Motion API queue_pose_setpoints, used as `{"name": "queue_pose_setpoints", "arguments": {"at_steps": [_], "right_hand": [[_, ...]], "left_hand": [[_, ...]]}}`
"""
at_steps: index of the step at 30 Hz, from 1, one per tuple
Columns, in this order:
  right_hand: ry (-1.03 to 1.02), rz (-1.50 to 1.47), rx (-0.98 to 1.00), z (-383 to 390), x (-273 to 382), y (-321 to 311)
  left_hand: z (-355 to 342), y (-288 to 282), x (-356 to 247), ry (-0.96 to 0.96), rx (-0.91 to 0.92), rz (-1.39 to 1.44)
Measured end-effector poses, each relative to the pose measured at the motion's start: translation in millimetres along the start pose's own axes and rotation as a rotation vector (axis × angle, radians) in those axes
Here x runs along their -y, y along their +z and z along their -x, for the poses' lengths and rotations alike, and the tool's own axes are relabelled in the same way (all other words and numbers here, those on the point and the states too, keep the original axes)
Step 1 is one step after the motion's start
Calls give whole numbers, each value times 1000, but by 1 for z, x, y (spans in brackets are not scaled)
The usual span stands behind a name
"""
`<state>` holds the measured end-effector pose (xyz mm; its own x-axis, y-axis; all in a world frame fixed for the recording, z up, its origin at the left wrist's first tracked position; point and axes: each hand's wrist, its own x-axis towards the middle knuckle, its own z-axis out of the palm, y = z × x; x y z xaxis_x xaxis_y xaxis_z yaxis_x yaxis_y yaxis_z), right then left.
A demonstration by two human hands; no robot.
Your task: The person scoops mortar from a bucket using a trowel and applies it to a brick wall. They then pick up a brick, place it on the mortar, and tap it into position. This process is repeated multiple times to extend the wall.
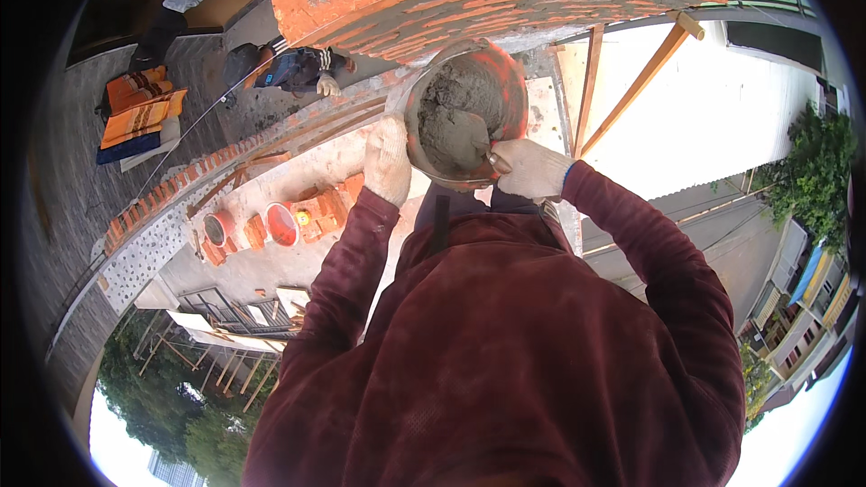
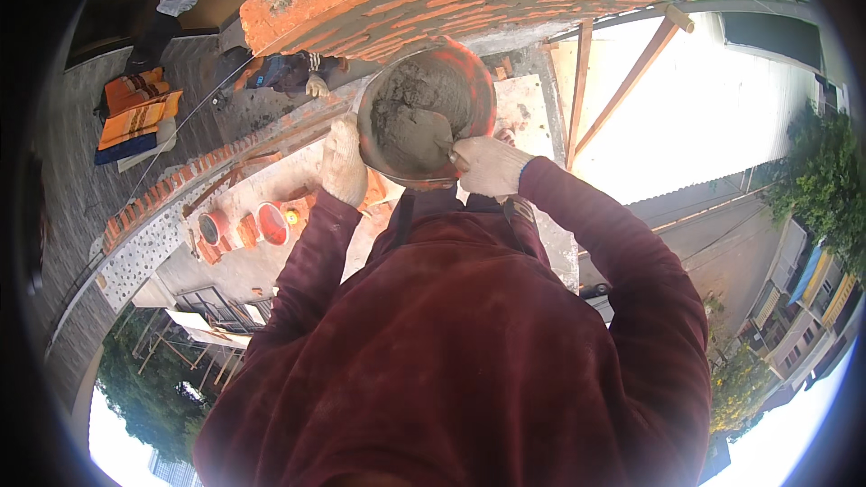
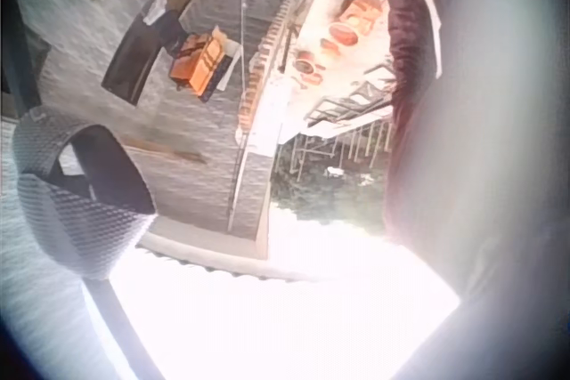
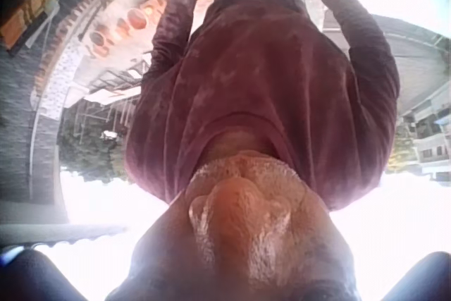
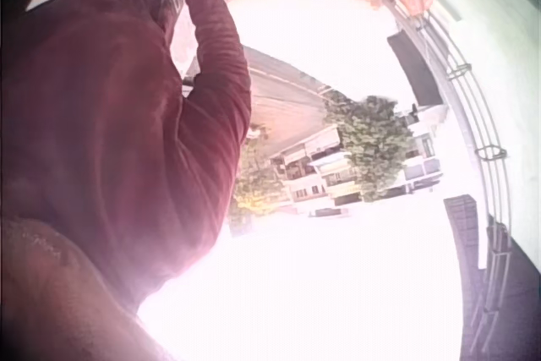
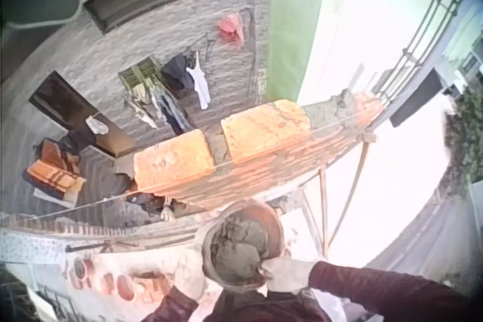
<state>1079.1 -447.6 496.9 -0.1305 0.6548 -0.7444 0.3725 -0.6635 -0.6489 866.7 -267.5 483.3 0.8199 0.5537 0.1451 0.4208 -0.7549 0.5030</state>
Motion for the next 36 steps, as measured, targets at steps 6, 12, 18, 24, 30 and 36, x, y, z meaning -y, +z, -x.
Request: {"name": "queue_pose_setpoints", "arguments": {"at_steps": [6,12,18,24,30,36], "right_hand": [[43,-69,142,7,27,-14],[45,-255,43,26,34,-12],[38,-547,-187,98,54,-9],[-107,-855,-575,164,68,-19],[-347,-1157,-924,163,52,-108],[-922,-1679,-874,103,-10,-224]], "left_hand": [[24,-13,21,-158,21,119],[51,-9,60,-224,95,-73],[57,6,101,-905,-169,1025],[82,6,137,-1182,-344,1016],[111,-13,179,-1271,-438,885],[145,-44,178,-1289,-554,899]]}}
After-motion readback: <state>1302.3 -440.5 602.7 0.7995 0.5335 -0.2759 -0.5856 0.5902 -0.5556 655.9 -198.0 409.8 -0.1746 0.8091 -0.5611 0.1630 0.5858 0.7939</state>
